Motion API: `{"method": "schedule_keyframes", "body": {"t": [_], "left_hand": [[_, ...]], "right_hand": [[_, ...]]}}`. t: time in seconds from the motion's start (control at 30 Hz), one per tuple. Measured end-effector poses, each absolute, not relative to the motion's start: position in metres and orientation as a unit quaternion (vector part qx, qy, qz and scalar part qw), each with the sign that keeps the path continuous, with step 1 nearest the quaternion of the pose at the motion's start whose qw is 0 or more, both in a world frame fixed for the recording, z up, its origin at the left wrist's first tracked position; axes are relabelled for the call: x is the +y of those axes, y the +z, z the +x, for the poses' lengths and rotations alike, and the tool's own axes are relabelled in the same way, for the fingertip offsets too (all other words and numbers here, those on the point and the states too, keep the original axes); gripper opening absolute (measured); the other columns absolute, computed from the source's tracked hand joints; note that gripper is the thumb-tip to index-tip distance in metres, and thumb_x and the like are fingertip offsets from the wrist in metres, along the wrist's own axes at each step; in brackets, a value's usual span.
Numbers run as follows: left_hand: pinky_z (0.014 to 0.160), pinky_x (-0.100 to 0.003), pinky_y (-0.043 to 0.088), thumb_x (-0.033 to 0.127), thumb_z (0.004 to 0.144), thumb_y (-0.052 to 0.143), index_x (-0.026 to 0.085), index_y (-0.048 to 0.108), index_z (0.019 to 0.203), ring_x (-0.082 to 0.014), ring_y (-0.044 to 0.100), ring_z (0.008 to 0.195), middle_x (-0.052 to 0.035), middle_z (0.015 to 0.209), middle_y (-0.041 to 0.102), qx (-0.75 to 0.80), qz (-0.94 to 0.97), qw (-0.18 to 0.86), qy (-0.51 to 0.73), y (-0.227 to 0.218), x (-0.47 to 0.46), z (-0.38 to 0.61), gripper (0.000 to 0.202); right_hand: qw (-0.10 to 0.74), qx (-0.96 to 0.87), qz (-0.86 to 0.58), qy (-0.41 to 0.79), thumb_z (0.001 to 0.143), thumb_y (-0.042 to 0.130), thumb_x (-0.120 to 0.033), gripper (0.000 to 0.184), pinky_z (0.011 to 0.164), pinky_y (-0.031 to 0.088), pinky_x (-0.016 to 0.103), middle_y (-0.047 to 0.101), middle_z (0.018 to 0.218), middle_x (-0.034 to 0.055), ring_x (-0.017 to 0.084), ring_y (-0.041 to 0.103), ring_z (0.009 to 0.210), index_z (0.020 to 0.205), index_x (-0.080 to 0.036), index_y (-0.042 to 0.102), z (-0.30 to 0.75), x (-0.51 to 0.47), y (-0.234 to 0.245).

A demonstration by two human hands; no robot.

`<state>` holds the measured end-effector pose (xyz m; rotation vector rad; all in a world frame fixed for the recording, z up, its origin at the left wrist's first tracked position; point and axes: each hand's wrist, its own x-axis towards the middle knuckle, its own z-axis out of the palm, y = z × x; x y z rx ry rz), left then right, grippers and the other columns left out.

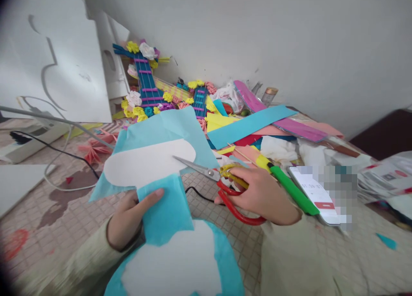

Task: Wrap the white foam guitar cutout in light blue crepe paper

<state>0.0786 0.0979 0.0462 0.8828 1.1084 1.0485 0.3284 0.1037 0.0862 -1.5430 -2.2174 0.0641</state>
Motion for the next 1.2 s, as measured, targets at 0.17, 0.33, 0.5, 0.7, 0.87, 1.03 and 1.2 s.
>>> {"method": "schedule_keyframes", "body": {"t": [0.17, 0.33, 0.5, 0.7, 0.87, 1.03, 1.2], "left_hand": [[0.06, -0.028, 0.054, 0.034, 0.055, 0.076, 0.012, 0.067, 0.07, -0.0191, 0.065, 0.061, -0.0049, 0.065, 0.07, 0.476, 0.308, 0.671, 0.477, 0.041, 0.107, 0.081, 0.027], [0.057, -0.028, 0.055, 0.024, 0.053, 0.076, 0.011, 0.067, 0.071, -0.0195, 0.066, 0.057, -0.0044, 0.061, 0.07, 0.472, 0.255, 0.68, 0.5, 0.038, 0.117, 0.084, 0.024], [0.056, -0.028, 0.055, 0.017, 0.056, 0.073, 0.012, 0.066, 0.071, -0.0187, 0.065, 0.056, -0.0046, 0.062, 0.071, 0.457, 0.242, 0.687, 0.511, 0.034, 0.123, 0.087, 0.018], [0.053, -0.028, 0.055, 0.016, 0.056, 0.073, 0.013, 0.066, 0.067, -0.0179, 0.064, 0.053, -0.0034, 0.06, 0.07, 0.442, 0.244, 0.687, 0.522, 0.033, 0.123, 0.089, 0.014], [0.056, -0.029, 0.055, 0.02, 0.053, 0.076, 0.012, 0.066, 0.071, -0.0182, 0.065, 0.056, -0.0039, 0.063, 0.07, 0.426, 0.25, 0.692, 0.527, 0.031, 0.122, 0.089, 0.022], [0.056, -0.028, 0.054, 0.022, 0.049, 0.079, 0.012, 0.066, 0.071, -0.0172, 0.064, 0.056, -0.0042, 0.064, 0.071, 0.415, 0.259, 0.699, 0.522, 0.03, 0.121, 0.088, 0.028], [0.055, -0.027, 0.052, 0.025, 0.05, 0.079, 0.011, 0.066, 0.067, -0.0158, 0.062, 0.051, -0.0039, 0.059, 0.069, 0.413, 0.279, 0.694, 0.52, 0.033, 0.12, 0.088, 0.026]], "right_hand": [[0.208, -0.724, -0.657, -0.035, 0.068, 0.061, -0.045, 0.025, 0.049, 0.039, 0.025, 0.066, 0.066, 0.0028, 0.016, 0.056, 0.055, 0.074, -0.02, 0.062, 0.35, 0.107, 0.083], [0.106, -0.652, -0.749, -0.05, 0.077, 0.048, -0.05, 0.037, 0.047, 0.038, 0.03, 0.069, 0.075, 0.0109, 0.025, 0.062, 0.061, 0.086, -0.019, 0.066, 0.391, 0.106, 0.066], [0.084, -0.66, -0.746, -0.012, 0.077, 0.052, -0.045, 0.032, 0.041, 0.035, 0.027, 0.064, 0.056, 0.0084, 0.02, 0.058, 0.046, 0.065, -0.02, 0.067, 0.408, 0.1, 0.044], [0.091, -0.665, -0.741, -0.008, 0.079, 0.049, -0.048, 0.036, 0.043, 0.04, 0.029, 0.064, 0.057, 0.0071, 0.023, 0.061, 0.052, 0.075, -0.018, 0.069, 0.402, 0.081, 0.045], [0.169, -0.628, -0.759, 0.0, 0.079, 0.049, -0.049, 0.038, 0.065, 0.049, 0.04, 0.07, 0.089, 0.0131, 0.029, 0.065, 0.078, 0.093, -0.019, 0.067, 0.376, 0.06, 0.081], [0.262, -0.704, -0.611, 0.249, 0.08, 0.051, -0.044, 0.033, 0.075, 0.05, 0.034, 0.068, 0.098, 0.0073, 0.02, 0.064, 0.086, 0.099, -0.02, 0.063, 0.301, 0.075, 0.106], [0.266, -0.73, -0.526, 0.345, 0.072, 0.06, -0.048, 0.035, 0.065, 0.049, 0.028, 0.066, 0.077, 0.0052, 0.016, 0.061, 0.071, 0.083, -0.015, 0.062, 0.25, 0.11, 0.088]]}}
